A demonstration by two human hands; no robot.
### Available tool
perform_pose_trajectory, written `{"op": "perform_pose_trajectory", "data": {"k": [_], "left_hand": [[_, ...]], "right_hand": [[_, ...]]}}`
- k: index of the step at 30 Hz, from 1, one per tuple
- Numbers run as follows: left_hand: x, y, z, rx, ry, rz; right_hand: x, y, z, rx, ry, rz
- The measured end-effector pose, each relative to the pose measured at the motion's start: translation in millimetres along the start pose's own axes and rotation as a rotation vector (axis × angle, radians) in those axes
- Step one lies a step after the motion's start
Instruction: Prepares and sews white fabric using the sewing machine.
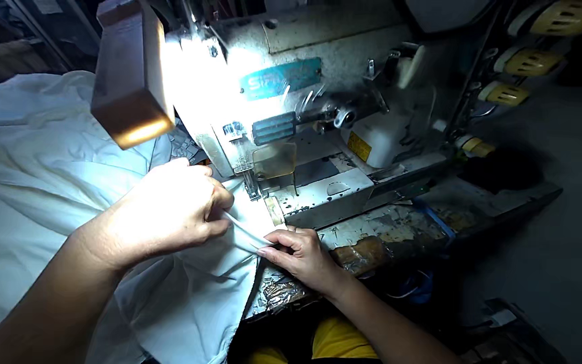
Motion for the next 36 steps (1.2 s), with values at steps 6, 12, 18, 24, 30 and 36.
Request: {"op": "perform_pose_trajectory", "data": {"k": [6,12,18,24,30,36], "left_hand": [[0.1,-1.8,-0.3,-0.023,-0.033,-0.002],[-8.2,1.8,-14.7,0.027,-0.023,-0.061],[-13.3,4.6,-16.2,0.037,0.011,-0.105],[-12.5,8.0,-10.3,0.028,0.012,-0.111],[-10.4,10.4,-10.4,0.007,0.021,-0.108],[-11.9,16.9,-20.4,0.003,-0.006,-0.149]], "right_hand": [[-2.5,-2.1,2.5,-0.003,0.033,-0.014],[-5.6,-5.1,6.0,-0.019,0.042,-0.029],[-8.3,-7.6,12.4,-0.046,0.094,-0.031],[-5.8,-4.8,11.8,-0.043,0.083,-0.021],[-6.1,-2.8,8.6,-0.024,0.083,-0.023],[-5.9,-2.5,8.9,0.012,0.024,-0.011]]}}
Point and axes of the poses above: each hand's wrist, its own y-axis away from the middle knuckle, its own x-axis out of the palm, z = x × y, the point moved 10 cm from there along -y, towards the middle knuckle, and after that the axes turned 3 degrees about -x, right-handed, at the moved point
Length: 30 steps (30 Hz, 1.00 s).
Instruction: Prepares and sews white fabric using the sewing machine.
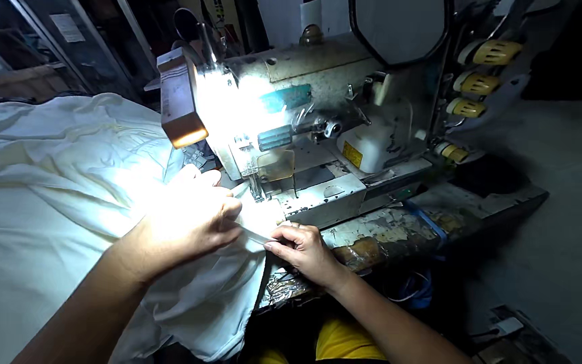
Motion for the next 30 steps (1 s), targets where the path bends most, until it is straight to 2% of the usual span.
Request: {"op": "perform_pose_trajectory", "data": {"k": [3,5,7,11,18,21,24,26,27,30], "left_hand": [[18.4,25.5,-30.3,-0.042,0.013,-0.173],[44.7,46.5,-34.9,-0.128,0.006,-0.252],[45.4,53.6,-31.5,-0.191,-0.003,-0.336],[32.9,43.8,-28.4,-0.242,-0.043,-0.275],[43.3,21.3,-5.6,-0.239,0.001,-0.157],[41.9,28.3,-18.8,-0.359,0.007,-0.199],[61.4,57.2,-42.7,-0.494,0.034,-0.337],[82.1,71.2,-40.3,-0.522,0.052,-0.475],[89.0,75.2,-36.7,-0.52,0.057,-0.56],[93.8,77.1,-28.6,-0.512,0.09,-0.726]], "right_hand": [[-4.5,13.4,17.8,-0.006,-0.061,-0.041],[-7.7,20.6,26.5,-0.023,-0.052,-0.066],[-10.2,22.0,30.1,-0.03,-0.028,-0.075],[-10.2,21.2,38.4,-0.066,0.043,-0.097],[-8.4,2.1,24.2,-0.089,0.113,-0.173],[-7.1,-3.6,14.6,-0.076,0.12,-0.188],[-8.1,-1.0,22.8,-0.109,-0.005,-0.094],[-28.8,6.7,38.0,-0.185,-0.056,-0.043],[-52.8,11.3,44.9,-0.226,0.014,-0.075],[-167.0,5.8,54.3,-0.218,0.241,-0.37]]}}
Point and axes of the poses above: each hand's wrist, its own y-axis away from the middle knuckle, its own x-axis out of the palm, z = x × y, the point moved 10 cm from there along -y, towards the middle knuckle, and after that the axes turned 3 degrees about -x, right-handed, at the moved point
